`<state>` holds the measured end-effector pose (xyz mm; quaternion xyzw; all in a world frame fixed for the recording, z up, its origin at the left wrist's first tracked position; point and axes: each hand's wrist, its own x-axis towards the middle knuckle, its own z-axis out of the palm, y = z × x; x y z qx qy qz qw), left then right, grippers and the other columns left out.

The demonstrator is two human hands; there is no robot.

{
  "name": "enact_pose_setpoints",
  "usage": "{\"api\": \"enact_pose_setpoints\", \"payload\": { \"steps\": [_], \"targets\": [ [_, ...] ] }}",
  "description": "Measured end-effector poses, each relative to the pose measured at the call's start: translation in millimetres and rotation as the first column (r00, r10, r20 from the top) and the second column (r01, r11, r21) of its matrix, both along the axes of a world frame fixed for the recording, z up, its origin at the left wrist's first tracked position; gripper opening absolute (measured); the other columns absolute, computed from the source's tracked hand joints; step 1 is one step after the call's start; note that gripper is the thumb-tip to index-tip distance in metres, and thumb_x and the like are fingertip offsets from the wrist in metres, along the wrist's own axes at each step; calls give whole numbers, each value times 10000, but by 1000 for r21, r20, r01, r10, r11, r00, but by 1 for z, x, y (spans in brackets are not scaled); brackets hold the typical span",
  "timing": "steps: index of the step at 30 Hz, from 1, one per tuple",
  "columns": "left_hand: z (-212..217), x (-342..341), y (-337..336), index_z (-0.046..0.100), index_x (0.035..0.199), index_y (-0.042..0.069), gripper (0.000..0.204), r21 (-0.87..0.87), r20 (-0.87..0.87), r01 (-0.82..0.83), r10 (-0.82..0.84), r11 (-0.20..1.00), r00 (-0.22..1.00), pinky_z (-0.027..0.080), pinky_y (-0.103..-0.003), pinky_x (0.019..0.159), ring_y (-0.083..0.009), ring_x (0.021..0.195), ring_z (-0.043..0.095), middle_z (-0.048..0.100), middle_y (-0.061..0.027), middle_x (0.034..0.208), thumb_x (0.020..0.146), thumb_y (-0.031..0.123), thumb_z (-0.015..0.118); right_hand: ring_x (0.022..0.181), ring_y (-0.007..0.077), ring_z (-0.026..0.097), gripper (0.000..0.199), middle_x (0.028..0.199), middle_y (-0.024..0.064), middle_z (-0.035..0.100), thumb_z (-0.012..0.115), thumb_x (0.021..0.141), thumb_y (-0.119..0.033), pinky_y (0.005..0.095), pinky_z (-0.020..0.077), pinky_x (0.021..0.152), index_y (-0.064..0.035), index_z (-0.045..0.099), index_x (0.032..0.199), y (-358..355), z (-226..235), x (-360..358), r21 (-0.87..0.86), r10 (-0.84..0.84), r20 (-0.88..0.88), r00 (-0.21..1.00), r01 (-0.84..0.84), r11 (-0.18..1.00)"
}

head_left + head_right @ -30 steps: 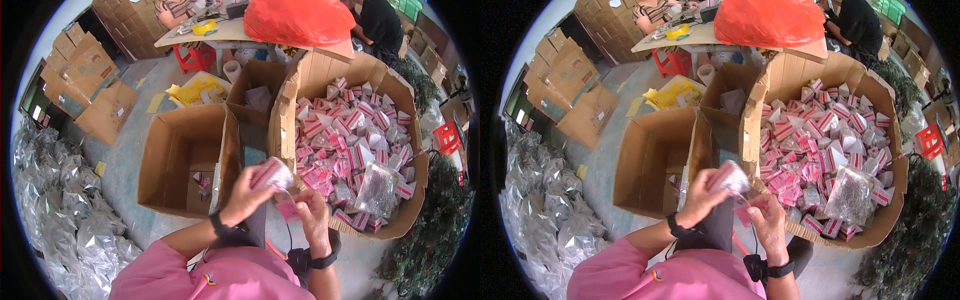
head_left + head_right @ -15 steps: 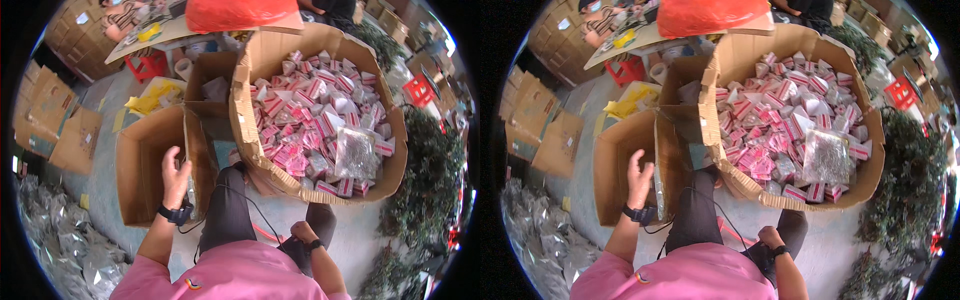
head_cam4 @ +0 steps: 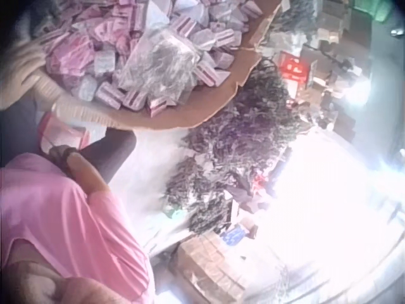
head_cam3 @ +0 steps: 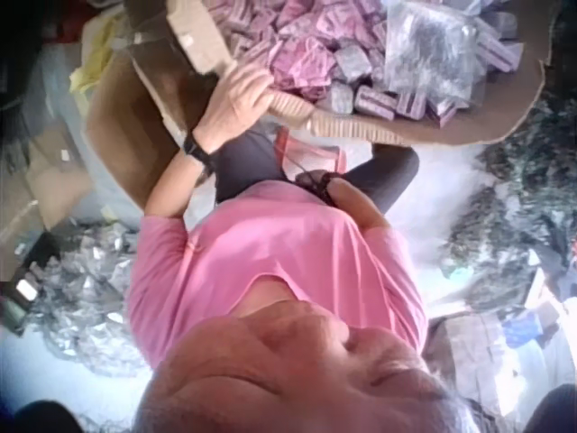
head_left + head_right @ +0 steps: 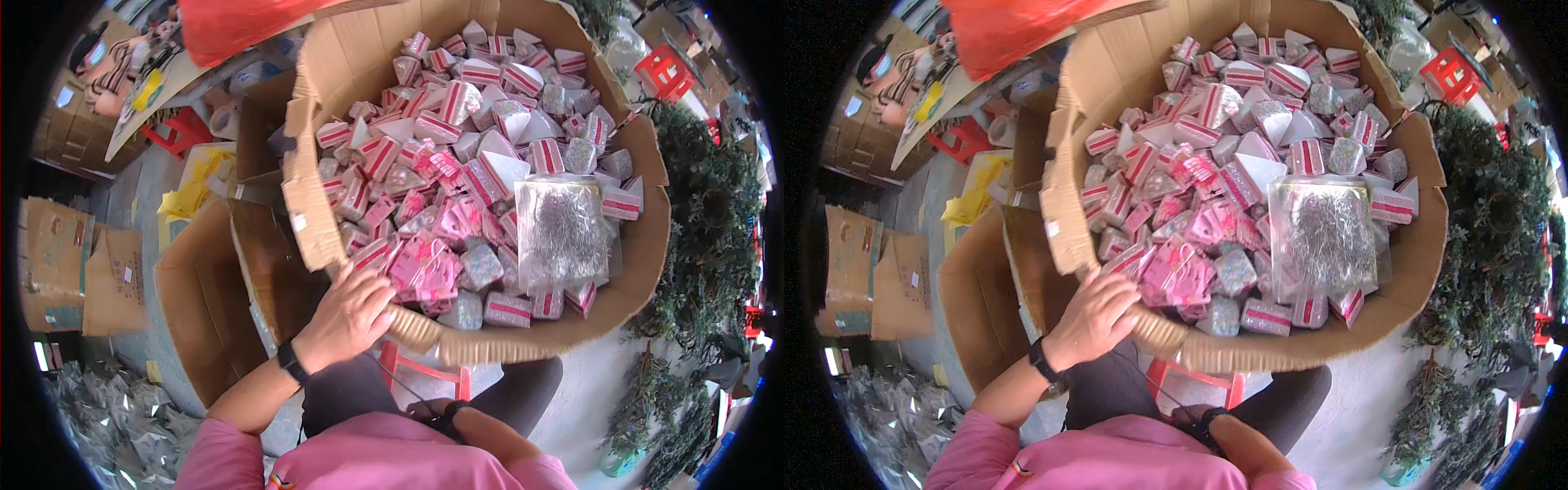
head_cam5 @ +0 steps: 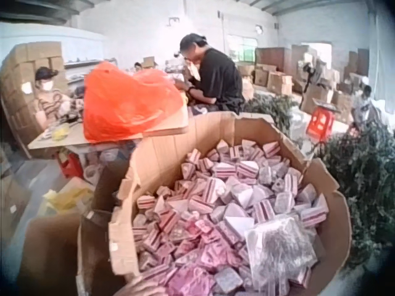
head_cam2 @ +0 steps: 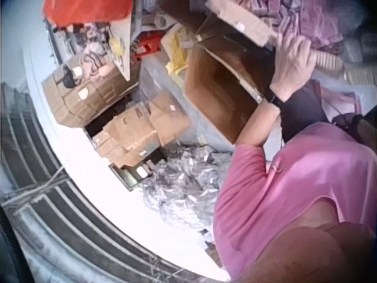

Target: Packing small boxed items and plastic components into a large container in a manufacturing environment.

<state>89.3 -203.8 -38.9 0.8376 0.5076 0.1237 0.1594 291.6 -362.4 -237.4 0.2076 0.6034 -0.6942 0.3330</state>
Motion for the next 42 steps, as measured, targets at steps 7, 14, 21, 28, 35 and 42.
{"api": "enact_pose_setpoints", "payload": {
  "steps": [7, 14, 21, 28, 35, 42],
  "targets": [
    [15, 0, 32, 562, 971, 8, 436, -428, -34, 154, -186, 890, 982, 357, -419, 837, -257, 862, 525, 570, -113, 862, 758, 388, 594, 955, 252, 560, 366, 1047, 133, 592, 507, 836, -270, 354, 422, 825, -57, 521, 1133, -17, -73, 11, -212, -211, -72, 975, 191, 958],
    [12, -2, 48, 556, 969, 25, 475, -577, -10, 203, -255, 791, 967, 358, -371, 831, -248, 855, 509, 560, -95, 863, 747, 443, 592, 943, 244, 563, 347, 1032, 131, 594, 511, 837, -246, 349, 426, 815, -57, 523, 1128, 13, -20, 4, -322, -381, -94, 920, 335, 886],
    [7, -3, 44, 563, 920, 25, 454, -493, 5, 221, -252, 842, 968, 380, -375, 789, -262, 832, 522, 564, -105, 851, 744, 442, 595, 932, 237, 565, 329, 1018, 129, 596, 515, 837, -222, 343, 430, 805, -58, 524, 1122, 72, -11, 6, -244, -520, -165, 838, 476, 845],
    [6, -4, 31, 581, 907, 40, 432, -329, 86, 201, -183, 923, 979, 391, -367, 765, -257, 825, 541, 583, -96, 839, 721, 424, 643, 920, 229, 567, 312, 1004, 127, 598, 520, 838, -197, 337, 434, 795, -59, 526, 1117, 98, -2, 28, -126, -652, -260, 713, 644, 754],
    [-2, 36, 58, 543, 943, 17, 309, -214, 198, 233, -192, 949, 961, 423, -390, 770, -296, 839, 545, 546, -125, 874, 767, 265, 598, 909, 222, 570, 297, 989, 124, 599, 524, 838, -173, 331, 438, 785, -60, 528, 1112, 127, 54, 61, -4, -746, -381, 546, 806, 592],
    [-22, 70, 97, 537, 878, 5, 229, -238, -60, 243, -264, 940, 963, 450, -420, 748, -321, 886, 561, 563, -165, 893, 680, 116, 560, 777, 281, 594, 147, 831, 156, 601, 507, 797, -113, 383, 474, 667, -36, 577, 900, 114, 151, 87, 765, -426, -337, 840, 508, 396]
  ]
}}
